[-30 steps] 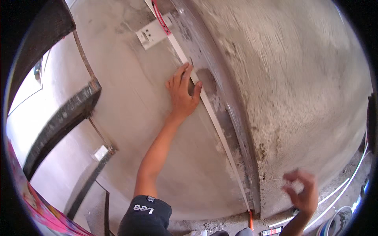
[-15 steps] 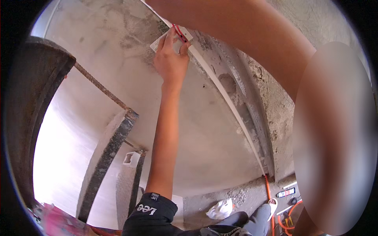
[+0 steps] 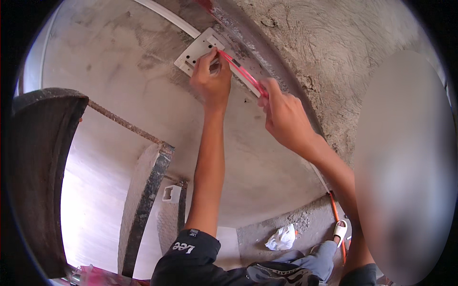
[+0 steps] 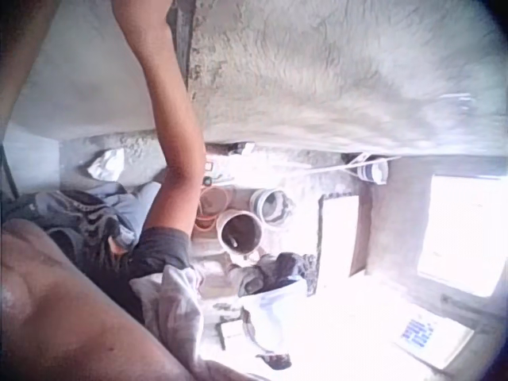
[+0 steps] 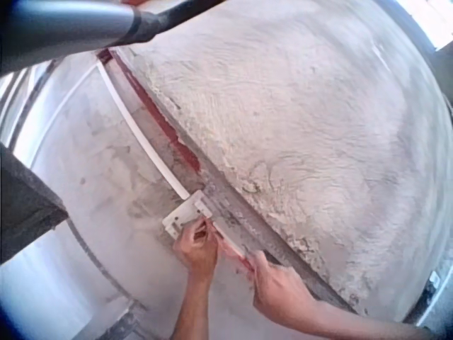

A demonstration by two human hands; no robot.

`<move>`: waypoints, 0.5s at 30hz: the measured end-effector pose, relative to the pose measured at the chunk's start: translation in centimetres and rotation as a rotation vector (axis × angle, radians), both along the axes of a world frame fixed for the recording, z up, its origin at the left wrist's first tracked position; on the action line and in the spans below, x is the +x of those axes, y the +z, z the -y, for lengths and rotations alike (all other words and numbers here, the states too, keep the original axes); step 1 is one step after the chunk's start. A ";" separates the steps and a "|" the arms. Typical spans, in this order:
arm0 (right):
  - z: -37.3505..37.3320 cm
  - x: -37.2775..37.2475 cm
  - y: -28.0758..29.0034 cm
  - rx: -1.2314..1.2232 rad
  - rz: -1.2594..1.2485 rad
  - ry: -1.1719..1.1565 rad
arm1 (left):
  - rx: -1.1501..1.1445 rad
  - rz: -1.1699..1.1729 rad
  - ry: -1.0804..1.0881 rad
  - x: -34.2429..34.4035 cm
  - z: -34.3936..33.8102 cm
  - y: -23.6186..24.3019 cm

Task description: Installing white plastic casing and routing electrical wires along a concrete wall.

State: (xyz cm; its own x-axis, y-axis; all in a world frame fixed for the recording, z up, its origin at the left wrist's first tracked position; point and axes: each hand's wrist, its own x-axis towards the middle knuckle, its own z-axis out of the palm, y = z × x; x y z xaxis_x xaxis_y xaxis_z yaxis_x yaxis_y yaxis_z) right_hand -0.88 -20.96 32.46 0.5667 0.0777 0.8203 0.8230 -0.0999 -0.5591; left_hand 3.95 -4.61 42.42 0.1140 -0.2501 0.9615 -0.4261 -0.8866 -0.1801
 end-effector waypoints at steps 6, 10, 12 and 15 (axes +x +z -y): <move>2.5 -1.3 8.6 -0.018 -0.213 0.181 | -0.165 0.016 -0.087 0.2 -1.3 -0.9; 2.5 1.5 11.4 -0.081 -0.066 -0.050 | -0.095 0.131 -0.081 0.6 2.9 0.1; 2.7 3.0 12.2 -0.035 -0.047 0.017 | -0.005 0.182 0.095 1.6 1.5 0.0; 1.1 3.0 10.5 -0.032 -0.069 0.057 | 0.073 0.297 0.419 3.3 -4.6 2.2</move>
State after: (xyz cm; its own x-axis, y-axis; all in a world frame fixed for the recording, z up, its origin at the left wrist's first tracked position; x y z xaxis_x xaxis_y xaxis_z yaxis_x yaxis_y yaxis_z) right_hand 2.09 -22.03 42.94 0.6157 0.1367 0.7761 0.7875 -0.0728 -0.6120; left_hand 7.22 -0.04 44.58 -0.0567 -0.3091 0.9493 0.0417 -0.9508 -0.3071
